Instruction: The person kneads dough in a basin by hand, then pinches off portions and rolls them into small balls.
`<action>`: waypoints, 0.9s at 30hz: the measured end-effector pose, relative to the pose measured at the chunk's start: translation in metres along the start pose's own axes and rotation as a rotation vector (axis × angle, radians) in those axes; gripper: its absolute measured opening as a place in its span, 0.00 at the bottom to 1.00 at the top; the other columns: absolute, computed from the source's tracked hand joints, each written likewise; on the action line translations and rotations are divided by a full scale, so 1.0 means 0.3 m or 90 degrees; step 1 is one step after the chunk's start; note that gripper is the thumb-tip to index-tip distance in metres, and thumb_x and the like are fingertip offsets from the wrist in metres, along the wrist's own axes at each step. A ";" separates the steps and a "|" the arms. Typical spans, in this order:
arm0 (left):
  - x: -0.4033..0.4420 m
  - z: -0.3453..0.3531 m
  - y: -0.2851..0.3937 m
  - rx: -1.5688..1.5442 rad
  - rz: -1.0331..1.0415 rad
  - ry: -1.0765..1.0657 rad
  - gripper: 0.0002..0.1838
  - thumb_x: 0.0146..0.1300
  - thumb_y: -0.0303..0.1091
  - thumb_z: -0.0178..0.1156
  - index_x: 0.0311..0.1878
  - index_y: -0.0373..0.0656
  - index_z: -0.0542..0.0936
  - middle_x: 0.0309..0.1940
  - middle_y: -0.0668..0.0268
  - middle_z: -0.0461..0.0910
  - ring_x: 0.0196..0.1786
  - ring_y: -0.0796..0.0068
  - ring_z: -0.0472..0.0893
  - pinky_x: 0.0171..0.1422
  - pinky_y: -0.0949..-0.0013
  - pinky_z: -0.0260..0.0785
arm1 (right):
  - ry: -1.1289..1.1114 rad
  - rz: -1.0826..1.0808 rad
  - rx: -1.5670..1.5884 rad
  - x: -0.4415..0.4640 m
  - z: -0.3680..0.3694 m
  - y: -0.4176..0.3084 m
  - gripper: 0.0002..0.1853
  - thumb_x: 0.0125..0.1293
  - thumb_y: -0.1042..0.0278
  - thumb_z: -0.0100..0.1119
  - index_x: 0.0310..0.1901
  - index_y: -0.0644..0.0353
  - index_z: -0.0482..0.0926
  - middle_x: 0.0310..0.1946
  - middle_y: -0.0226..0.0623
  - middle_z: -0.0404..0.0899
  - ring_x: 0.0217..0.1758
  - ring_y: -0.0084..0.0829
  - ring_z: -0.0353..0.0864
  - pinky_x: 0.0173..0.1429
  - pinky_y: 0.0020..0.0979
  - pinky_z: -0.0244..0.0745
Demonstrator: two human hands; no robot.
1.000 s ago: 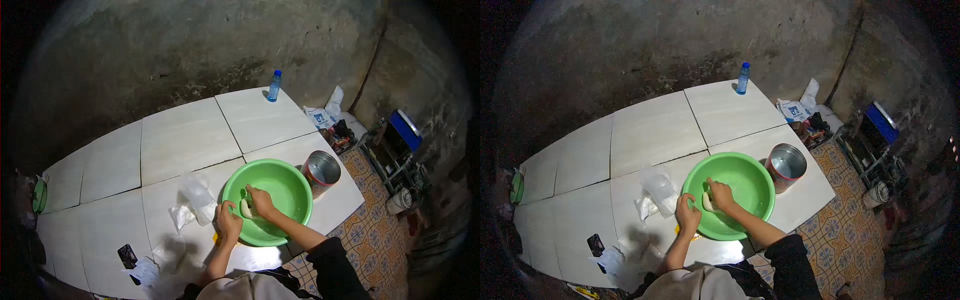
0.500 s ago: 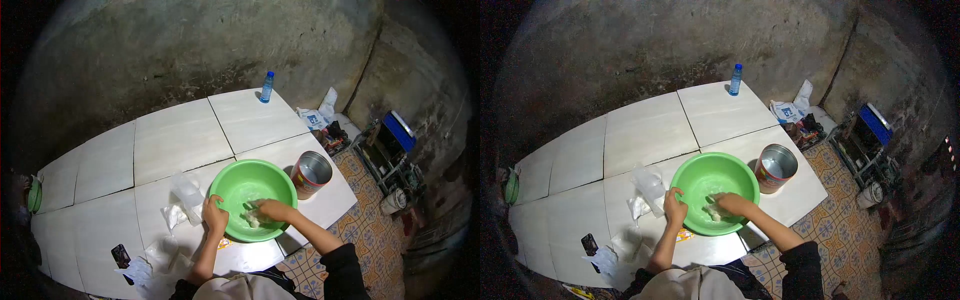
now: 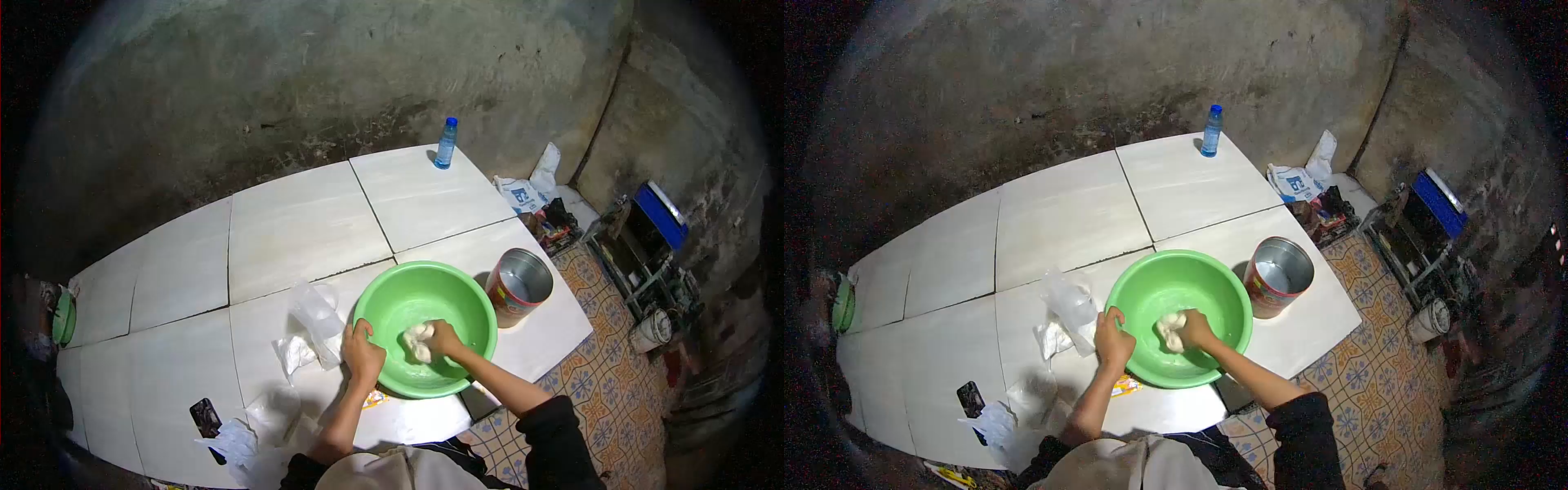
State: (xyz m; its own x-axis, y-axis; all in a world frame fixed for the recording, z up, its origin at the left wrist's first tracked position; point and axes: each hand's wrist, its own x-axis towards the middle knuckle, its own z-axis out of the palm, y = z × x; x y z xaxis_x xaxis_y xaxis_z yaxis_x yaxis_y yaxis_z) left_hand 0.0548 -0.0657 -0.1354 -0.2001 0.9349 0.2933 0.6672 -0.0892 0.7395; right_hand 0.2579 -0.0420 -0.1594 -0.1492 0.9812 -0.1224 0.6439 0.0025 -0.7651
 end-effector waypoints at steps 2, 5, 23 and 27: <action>0.010 -0.003 0.004 0.030 0.007 -0.012 0.16 0.39 0.15 0.54 0.33 0.44 0.69 0.32 0.54 0.71 0.37 0.43 0.73 0.37 0.46 0.62 | -0.072 0.019 0.075 0.004 -0.041 -0.003 0.27 0.54 0.66 0.69 0.55 0.66 0.73 0.40 0.45 0.83 0.43 0.34 0.83 0.49 0.32 0.76; 0.007 0.009 -0.004 0.009 -0.002 -0.006 0.16 0.39 0.14 0.53 0.33 0.44 0.69 0.32 0.53 0.71 0.37 0.43 0.73 0.37 0.46 0.62 | -0.316 0.001 0.230 -0.089 -0.160 -0.145 0.36 0.59 0.66 0.66 0.67 0.61 0.62 0.55 0.50 0.74 0.53 0.32 0.78 0.55 0.33 0.74; 0.005 0.006 -0.019 0.004 0.034 -0.012 0.15 0.39 0.14 0.52 0.32 0.43 0.69 0.30 0.54 0.69 0.36 0.44 0.72 0.38 0.46 0.60 | -0.161 -0.396 -0.422 -0.101 -0.006 -0.090 0.06 0.50 0.72 0.55 0.28 0.64 0.80 0.34 0.49 0.81 0.36 0.46 0.83 0.39 0.42 0.79; 0.001 -0.009 -0.006 0.004 0.032 -0.014 0.14 0.39 0.15 0.52 0.32 0.41 0.68 0.31 0.54 0.69 0.36 0.45 0.71 0.38 0.48 0.61 | -0.011 -0.269 -0.402 -0.068 0.024 -0.068 0.07 0.52 0.73 0.55 0.32 0.64 0.79 0.28 0.51 0.80 0.32 0.49 0.82 0.37 0.43 0.78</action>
State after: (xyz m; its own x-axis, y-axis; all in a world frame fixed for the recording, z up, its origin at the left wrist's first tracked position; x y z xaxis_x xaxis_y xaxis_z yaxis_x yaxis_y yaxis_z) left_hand 0.0516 -0.0661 -0.1350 -0.1507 0.9366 0.3163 0.6805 -0.1339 0.7205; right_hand 0.2425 -0.0633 -0.1458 -0.4870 0.8690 0.0873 0.8356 0.4927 -0.2431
